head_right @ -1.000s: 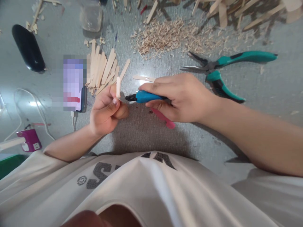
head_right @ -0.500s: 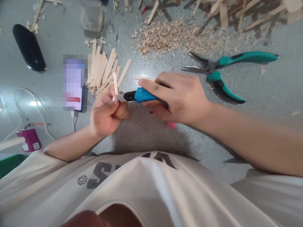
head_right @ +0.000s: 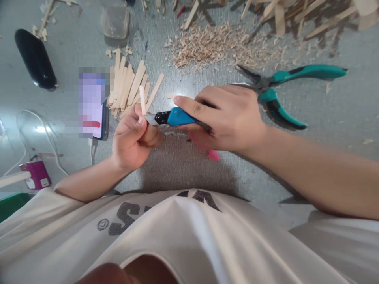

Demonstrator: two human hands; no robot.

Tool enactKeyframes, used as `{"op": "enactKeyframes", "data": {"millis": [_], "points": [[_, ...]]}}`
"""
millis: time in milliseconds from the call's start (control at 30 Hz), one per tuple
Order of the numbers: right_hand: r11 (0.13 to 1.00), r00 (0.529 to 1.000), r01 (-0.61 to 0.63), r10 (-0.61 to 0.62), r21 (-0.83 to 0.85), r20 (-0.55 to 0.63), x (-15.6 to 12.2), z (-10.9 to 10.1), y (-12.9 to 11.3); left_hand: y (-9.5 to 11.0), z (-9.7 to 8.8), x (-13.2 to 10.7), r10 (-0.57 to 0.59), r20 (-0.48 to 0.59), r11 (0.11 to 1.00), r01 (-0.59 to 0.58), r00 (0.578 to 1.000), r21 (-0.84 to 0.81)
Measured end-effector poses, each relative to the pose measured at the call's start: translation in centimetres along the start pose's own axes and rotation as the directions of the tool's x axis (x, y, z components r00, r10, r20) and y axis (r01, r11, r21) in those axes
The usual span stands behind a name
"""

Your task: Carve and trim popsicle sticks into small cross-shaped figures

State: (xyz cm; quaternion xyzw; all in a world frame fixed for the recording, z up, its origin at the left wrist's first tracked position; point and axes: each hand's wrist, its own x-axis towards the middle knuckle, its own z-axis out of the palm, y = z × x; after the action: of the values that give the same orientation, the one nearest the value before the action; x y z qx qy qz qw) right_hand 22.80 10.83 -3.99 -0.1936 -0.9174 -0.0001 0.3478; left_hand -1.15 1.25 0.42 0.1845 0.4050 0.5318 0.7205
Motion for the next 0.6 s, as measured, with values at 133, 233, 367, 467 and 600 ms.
{"op": "enactKeyframes", "data": {"millis": [133, 233, 367, 467, 600], "points": [[0.998, 0.999, -0.014, 0.011, 0.068, 0.035, 0.2, -0.3, -0.1, -0.2, -0.3, 0.1, 0.038, 0.030, 0.998, -0.039, 0.999, 0.039], [0.995, 0.997, -0.069, 0.070, 0.076, -0.014, 0.3, -0.1, -0.6, -0.4, -0.6, 0.1, 0.027, -0.028, 0.998, -0.026, 0.999, 0.049], [0.990, 0.995, -0.094, 0.098, 0.108, -0.034, 0.2, 0.2, -1.0, -0.5, -0.6, 0.0, 0.066, -0.057, 0.997, -0.064, 0.996, 0.046], [0.990, 0.995, -0.092, 0.096, 0.109, -0.026, 0.1, 0.2, -0.9, -0.7, -0.4, -0.1, 0.094, -0.113, 0.994, -0.088, 0.989, 0.062], [0.992, 0.995, -0.098, 0.100, 0.083, -0.023, 0.2, 0.1, -0.8, -0.9, -0.1, -0.1, 0.161, -0.155, 0.985, -0.148, 0.975, 0.092]]}}
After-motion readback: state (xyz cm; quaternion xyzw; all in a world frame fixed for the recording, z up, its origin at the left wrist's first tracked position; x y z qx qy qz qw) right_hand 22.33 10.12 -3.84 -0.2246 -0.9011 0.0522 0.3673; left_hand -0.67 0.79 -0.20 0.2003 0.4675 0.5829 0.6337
